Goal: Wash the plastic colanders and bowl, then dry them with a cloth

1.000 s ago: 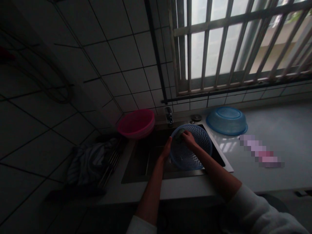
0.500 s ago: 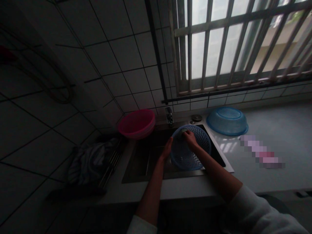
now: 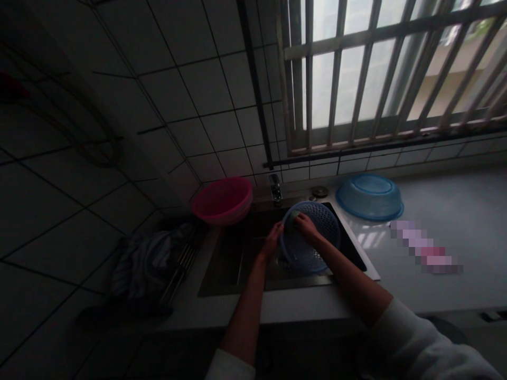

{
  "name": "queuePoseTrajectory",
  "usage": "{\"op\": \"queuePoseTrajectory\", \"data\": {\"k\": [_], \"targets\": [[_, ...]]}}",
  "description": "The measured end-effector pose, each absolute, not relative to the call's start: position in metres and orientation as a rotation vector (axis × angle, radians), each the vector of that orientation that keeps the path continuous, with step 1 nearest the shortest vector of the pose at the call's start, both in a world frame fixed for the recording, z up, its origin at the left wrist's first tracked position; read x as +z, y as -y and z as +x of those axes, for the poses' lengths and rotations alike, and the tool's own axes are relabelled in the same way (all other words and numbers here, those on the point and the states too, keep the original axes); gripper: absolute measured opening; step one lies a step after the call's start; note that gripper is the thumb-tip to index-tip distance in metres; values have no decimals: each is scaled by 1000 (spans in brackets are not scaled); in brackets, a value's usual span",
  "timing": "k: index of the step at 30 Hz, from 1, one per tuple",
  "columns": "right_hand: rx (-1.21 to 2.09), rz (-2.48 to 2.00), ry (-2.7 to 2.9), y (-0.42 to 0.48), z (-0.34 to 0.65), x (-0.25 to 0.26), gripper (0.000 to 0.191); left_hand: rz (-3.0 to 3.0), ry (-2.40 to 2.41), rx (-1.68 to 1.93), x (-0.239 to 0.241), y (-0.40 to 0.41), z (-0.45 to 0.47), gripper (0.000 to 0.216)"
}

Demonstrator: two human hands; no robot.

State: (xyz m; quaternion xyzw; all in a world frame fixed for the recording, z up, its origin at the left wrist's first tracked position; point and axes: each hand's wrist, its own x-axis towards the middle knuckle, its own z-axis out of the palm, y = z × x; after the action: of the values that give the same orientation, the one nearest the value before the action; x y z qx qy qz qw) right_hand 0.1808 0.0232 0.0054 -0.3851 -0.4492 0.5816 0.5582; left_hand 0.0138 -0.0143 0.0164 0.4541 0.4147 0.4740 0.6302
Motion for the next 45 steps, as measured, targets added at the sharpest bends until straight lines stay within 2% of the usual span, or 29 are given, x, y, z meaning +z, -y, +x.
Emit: {"op": "queuePoseTrajectory", "data": {"k": [4,7,10,16,18,22,24,31,34,39,45], "targets": [[1657,-809,1266,-12,171,-5,36,1028,-1082,1132,19,16,12,74],[1782,-753,1469,1,159,-13,39,1090,-1151,1228,22,15,11,70],[1667,-745,1521,4,158,-9,38,1121,-1126,1191,21,14,12,70],[1249,-908,1239,-14,177,12,33,1067,-930,1064,18,17,15,76],[1270,-883,1309,-13,177,9,33,1056,-939,1068,18,18,14,78],[1579,-731,1649,-1,163,-7,32,1044,-1118,1112,22,16,8,79],[1623,-700,1719,1,159,-12,30,1030,-1162,1126,22,14,7,78],[1093,-968,1359,-20,184,10,36,985,-925,1046,16,13,13,79],[1112,-928,1477,-20,183,4,34,1012,-952,1082,14,13,12,82],[1405,-864,1788,-10,162,-21,27,1064,-1054,1159,17,11,8,80],[1023,-942,1512,-25,178,-5,33,1011,-968,1047,16,11,10,82]]}}
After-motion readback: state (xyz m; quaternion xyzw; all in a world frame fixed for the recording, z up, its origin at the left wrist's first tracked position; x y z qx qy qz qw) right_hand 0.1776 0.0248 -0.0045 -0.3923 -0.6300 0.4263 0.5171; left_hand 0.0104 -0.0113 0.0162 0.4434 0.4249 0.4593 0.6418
